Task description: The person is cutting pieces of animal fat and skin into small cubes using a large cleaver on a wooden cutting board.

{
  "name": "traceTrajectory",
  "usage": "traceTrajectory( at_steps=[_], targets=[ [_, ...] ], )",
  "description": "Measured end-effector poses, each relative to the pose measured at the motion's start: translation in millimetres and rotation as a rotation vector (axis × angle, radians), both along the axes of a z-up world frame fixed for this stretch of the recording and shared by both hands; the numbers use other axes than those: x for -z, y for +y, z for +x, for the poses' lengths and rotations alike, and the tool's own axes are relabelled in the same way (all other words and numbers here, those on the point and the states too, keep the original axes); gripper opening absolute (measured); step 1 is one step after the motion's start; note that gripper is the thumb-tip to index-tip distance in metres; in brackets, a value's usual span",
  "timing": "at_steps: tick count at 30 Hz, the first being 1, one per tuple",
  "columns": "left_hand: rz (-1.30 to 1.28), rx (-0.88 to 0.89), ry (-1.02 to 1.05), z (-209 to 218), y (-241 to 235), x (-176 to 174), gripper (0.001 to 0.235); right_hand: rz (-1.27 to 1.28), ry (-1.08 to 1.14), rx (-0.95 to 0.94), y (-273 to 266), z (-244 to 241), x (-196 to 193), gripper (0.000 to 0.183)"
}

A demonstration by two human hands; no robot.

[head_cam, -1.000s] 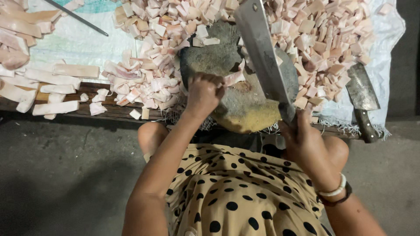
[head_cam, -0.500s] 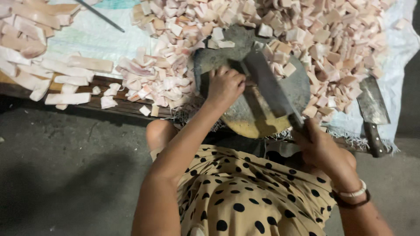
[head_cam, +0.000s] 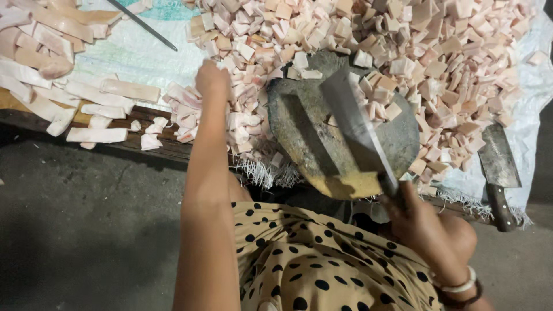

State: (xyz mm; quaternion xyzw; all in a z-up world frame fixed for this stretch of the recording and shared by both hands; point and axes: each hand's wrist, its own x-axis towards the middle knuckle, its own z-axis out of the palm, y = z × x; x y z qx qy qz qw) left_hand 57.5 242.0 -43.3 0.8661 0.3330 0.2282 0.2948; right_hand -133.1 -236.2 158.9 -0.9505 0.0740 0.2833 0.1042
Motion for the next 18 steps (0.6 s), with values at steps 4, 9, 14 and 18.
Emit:
traceTrajectory(
  at_steps=[4,9,14,18],
  targets=[
    [-0.176,0.041,0.560,15,23,5,0.049,0.432,-0.101,0.003,0,-7,36,0.024],
    [-0.190,0.135,0.563,7,24,-3,0.040,0.593,-0.432,-0.449,-25,-1,52,0.030],
    [-0.475,0.304,-0.036,-18,37,14,0.028,0.326,-0.123,0.134,-36,17,44,0.030],
    [-0.705,0.318,-0.355,-25,45,24,0.025,0.327,-0.258,-0.006,-42,21,51,0.031]
  ],
)
